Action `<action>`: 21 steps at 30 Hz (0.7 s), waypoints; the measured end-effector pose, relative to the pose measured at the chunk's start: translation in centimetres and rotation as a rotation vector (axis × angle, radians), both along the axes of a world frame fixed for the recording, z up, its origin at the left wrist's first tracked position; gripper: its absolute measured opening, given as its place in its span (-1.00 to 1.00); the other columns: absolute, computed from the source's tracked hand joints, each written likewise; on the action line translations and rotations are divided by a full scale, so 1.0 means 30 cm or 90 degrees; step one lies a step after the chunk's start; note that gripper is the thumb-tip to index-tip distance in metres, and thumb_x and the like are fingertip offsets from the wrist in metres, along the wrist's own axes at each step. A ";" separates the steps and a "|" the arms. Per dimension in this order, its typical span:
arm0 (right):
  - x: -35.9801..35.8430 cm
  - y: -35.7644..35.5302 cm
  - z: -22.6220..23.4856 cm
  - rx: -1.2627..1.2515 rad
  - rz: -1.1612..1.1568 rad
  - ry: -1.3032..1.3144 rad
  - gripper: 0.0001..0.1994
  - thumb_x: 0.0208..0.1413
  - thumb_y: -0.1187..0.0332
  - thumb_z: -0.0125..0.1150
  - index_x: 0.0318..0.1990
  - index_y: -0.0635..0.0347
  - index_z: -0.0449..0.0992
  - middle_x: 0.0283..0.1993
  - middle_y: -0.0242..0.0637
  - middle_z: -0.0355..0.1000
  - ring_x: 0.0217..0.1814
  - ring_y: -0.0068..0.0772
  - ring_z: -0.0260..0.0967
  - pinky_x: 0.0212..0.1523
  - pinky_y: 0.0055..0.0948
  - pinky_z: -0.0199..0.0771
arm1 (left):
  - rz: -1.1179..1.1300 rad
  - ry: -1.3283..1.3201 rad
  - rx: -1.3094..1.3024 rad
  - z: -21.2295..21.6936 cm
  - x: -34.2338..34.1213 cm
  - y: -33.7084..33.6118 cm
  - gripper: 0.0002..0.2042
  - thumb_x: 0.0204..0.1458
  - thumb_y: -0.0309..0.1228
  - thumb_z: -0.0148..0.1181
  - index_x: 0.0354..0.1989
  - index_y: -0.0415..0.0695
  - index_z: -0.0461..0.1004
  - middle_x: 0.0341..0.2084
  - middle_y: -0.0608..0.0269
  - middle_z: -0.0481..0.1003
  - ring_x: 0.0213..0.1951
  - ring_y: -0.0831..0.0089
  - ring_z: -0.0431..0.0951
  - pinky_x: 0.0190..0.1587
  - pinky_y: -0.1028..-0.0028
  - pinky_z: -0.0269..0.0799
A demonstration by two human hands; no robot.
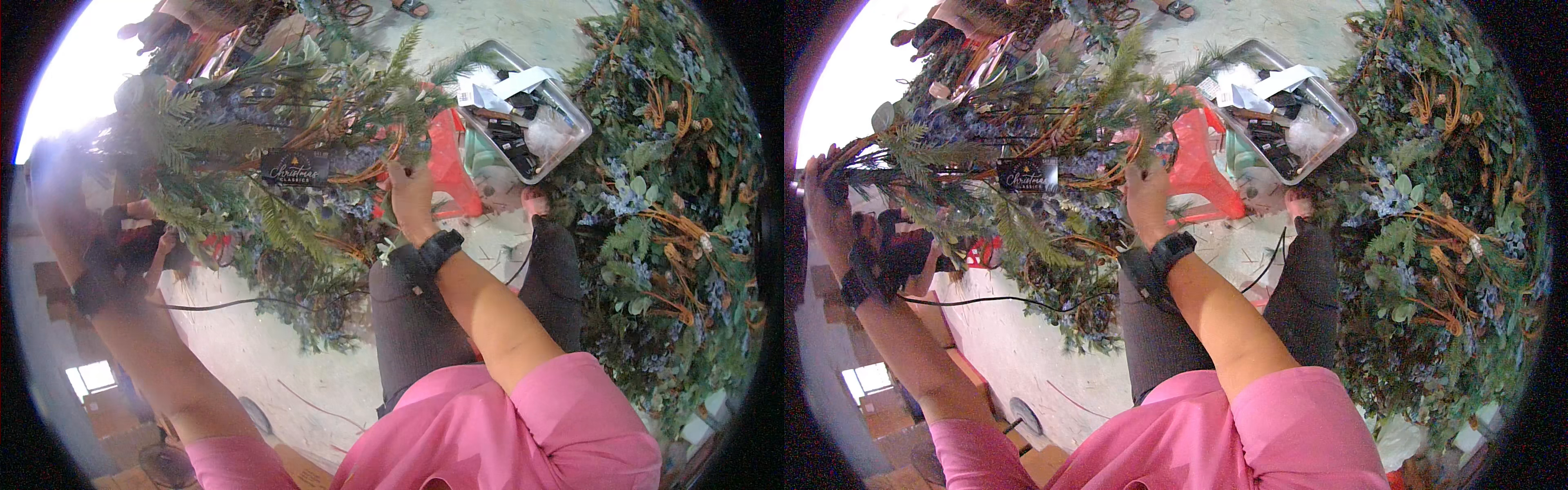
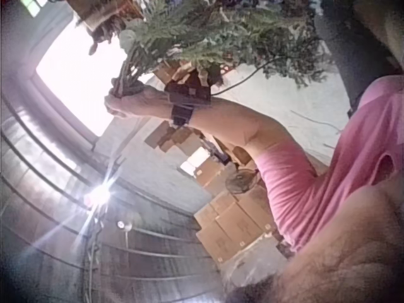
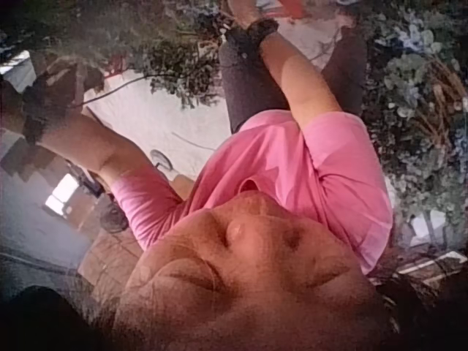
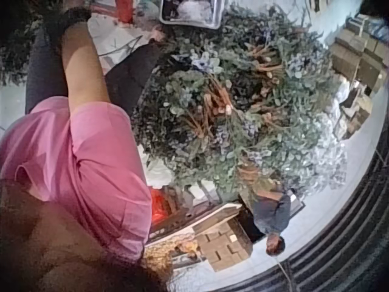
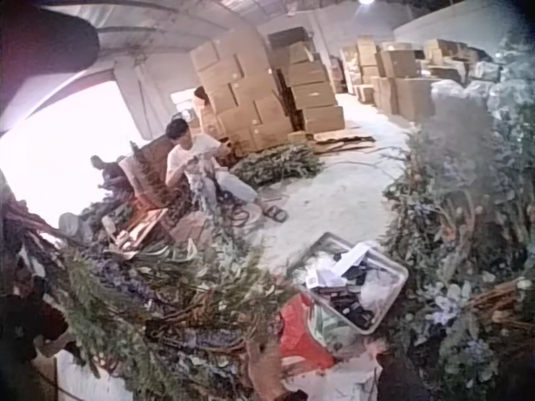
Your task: The recorder is assembling artificial foliage and berries into decorative bundles or wreaths.
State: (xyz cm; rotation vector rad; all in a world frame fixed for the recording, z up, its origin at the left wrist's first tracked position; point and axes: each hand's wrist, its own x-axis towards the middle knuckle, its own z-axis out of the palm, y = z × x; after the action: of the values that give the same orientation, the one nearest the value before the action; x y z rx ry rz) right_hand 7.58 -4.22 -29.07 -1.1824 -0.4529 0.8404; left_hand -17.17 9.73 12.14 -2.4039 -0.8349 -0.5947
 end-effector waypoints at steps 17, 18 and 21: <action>0.157 -0.002 -0.067 -0.204 0.169 0.221 -0.81 0.08 0.23 0.04 -0.44 0.14 0.42 -0.61 -0.45 0.25 -0.63 -0.53 0.18 -0.64 -0.46 0.19 | -0.132 -0.555 -0.478 -0.024 0.176 -0.037 -0.71 0.05 -0.40 0.05 -0.11 -0.31 0.28 -0.17 -0.02 0.42 -0.09 0.24 0.44 -0.02 0.41 0.36; 0.160 -0.011 -0.078 -0.238 0.180 0.128 -0.80 0.07 0.20 0.06 -0.43 0.13 0.43 -0.61 -0.45 0.26 -0.62 -0.55 0.18 -0.64 -0.49 0.16 | -0.200 -0.484 -0.499 -0.017 0.172 -0.023 -0.72 0.03 -0.42 0.06 -0.12 -0.31 0.28 -0.19 -0.03 0.43 -0.11 0.22 0.46 -0.05 0.40 0.38; 0.144 -0.047 -0.076 -0.063 0.226 0.167 -0.79 0.05 0.19 0.08 -0.44 0.12 0.42 -0.61 -0.48 0.25 -0.59 -0.60 0.17 -0.59 -0.58 0.14 | -0.156 -0.717 -0.340 -0.028 0.269 -0.014 -0.77 0.02 -0.44 0.06 -0.19 -0.32 0.34 -0.25 -0.03 0.44 -0.18 0.25 0.50 -0.19 0.46 0.46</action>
State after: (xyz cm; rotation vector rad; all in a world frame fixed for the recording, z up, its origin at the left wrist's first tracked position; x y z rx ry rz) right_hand 11.91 -5.63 -31.36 -1.0773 -0.4133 1.3207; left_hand -9.11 9.30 11.32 -2.5286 -1.2255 -2.1569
